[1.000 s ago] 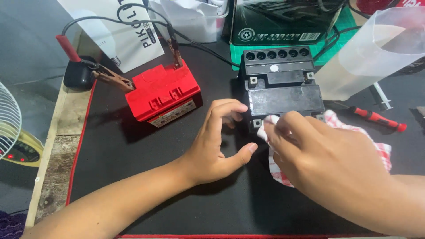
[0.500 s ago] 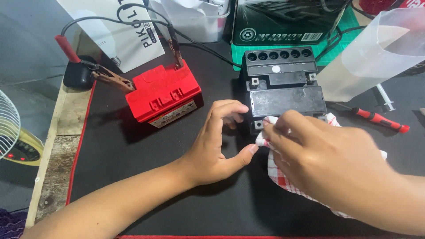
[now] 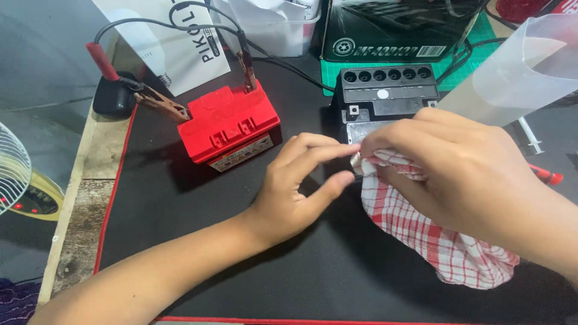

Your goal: Removing the protective top cover from a motorcycle battery and cleaning the surface and terminals using a cloth.

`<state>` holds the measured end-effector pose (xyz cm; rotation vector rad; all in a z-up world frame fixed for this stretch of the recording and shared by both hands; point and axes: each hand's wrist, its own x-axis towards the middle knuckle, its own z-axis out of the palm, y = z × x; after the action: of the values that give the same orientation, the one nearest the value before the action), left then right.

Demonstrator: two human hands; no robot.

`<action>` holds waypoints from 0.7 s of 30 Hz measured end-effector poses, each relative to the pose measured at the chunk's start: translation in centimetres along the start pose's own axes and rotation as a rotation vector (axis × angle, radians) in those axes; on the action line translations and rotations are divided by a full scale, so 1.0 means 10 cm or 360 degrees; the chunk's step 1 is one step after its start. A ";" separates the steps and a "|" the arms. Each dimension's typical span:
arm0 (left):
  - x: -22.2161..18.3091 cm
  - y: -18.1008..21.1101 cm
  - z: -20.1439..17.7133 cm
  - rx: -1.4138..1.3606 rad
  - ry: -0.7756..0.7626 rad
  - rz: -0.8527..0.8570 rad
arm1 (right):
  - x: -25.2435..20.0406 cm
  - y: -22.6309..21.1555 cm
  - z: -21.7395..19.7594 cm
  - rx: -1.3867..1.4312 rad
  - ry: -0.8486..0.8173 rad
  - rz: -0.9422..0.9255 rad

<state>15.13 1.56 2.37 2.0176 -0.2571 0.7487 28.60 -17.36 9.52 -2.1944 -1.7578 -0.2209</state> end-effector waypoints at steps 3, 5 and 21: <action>0.05 -0.03 0.00 -0.0045 0.0034 0.0005 | 0.04 -0.05 0.00 0.0015 0.0098 -0.0081; 0.08 -0.04 -0.02 -0.0031 0.0053 0.0052 | 0.05 -0.08 0.00 0.0036 0.0144 -0.0095; 0.21 0.08 -0.14 0.0680 -0.0160 0.0328 | -0.04 -0.05 0.04 -0.0278 -0.0034 -0.0011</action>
<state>15.85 2.54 4.71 2.4639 -0.3944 0.8881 28.05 -17.49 9.11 -2.3186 -1.8201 -0.3668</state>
